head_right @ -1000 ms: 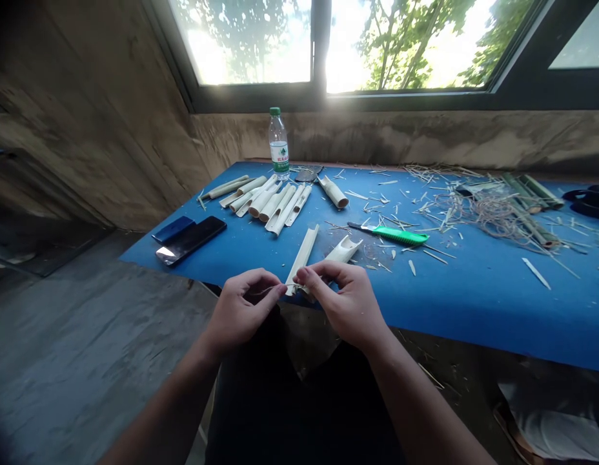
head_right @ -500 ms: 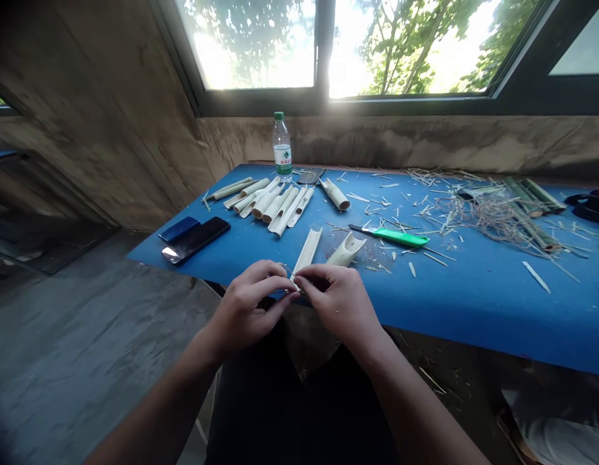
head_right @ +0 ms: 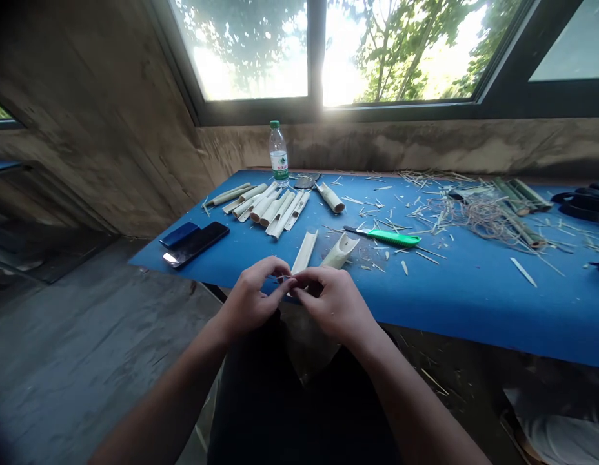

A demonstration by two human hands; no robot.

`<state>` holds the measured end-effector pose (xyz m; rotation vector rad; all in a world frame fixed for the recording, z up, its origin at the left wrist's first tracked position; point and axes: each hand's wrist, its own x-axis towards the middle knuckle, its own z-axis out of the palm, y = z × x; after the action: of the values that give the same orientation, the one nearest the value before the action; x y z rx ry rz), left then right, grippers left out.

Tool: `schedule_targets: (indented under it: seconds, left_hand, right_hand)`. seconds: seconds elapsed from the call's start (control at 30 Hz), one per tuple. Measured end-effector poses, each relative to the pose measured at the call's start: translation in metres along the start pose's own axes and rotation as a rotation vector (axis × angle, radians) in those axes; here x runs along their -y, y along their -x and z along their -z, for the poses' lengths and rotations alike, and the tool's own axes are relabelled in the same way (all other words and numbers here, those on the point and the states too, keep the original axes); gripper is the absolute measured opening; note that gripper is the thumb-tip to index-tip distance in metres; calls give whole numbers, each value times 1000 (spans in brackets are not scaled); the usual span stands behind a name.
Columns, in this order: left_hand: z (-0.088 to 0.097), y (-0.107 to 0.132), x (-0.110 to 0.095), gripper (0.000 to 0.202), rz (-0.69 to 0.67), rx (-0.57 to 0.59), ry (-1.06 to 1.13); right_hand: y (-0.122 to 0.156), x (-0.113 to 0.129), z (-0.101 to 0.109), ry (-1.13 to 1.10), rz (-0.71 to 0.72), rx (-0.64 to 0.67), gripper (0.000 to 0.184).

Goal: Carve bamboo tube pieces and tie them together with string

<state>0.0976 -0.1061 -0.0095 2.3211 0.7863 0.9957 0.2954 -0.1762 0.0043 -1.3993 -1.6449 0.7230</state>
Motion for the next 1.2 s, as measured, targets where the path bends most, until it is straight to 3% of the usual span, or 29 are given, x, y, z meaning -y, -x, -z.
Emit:
schedule_targets:
  seconds: [0.17,0.33,0.5,0.67,0.87,1.1,1.2]
  left_hand:
    - [-3,4,2,37,34,74,105]
    - [-2,10,4,52,-1,37,95]
    - [-2,11,-2,30,0,90,85]
    - [-6,8,-4,23,19,71,-28]
    - [-15,11,2,14,17,-78,84]
    - [-26,11,3,14,93,-90,249]
    - [-27,10,3,12,108,-107,263]
  right_hand:
    - [1,-1,-3,-90,-28,-54,21]
    - [3,-4,-4,-151,-43,-114,7]
    - [2,-6,-4,-164,-52,-145,8]
    - [0,-8,-5,-132,-20,-149,11]
    - [0,-8,-5,-124,-41,-184,14]
    - [4,-6,1,-97,-65,-206,22]
    - [11,-3,8,35,-38,-171,29]
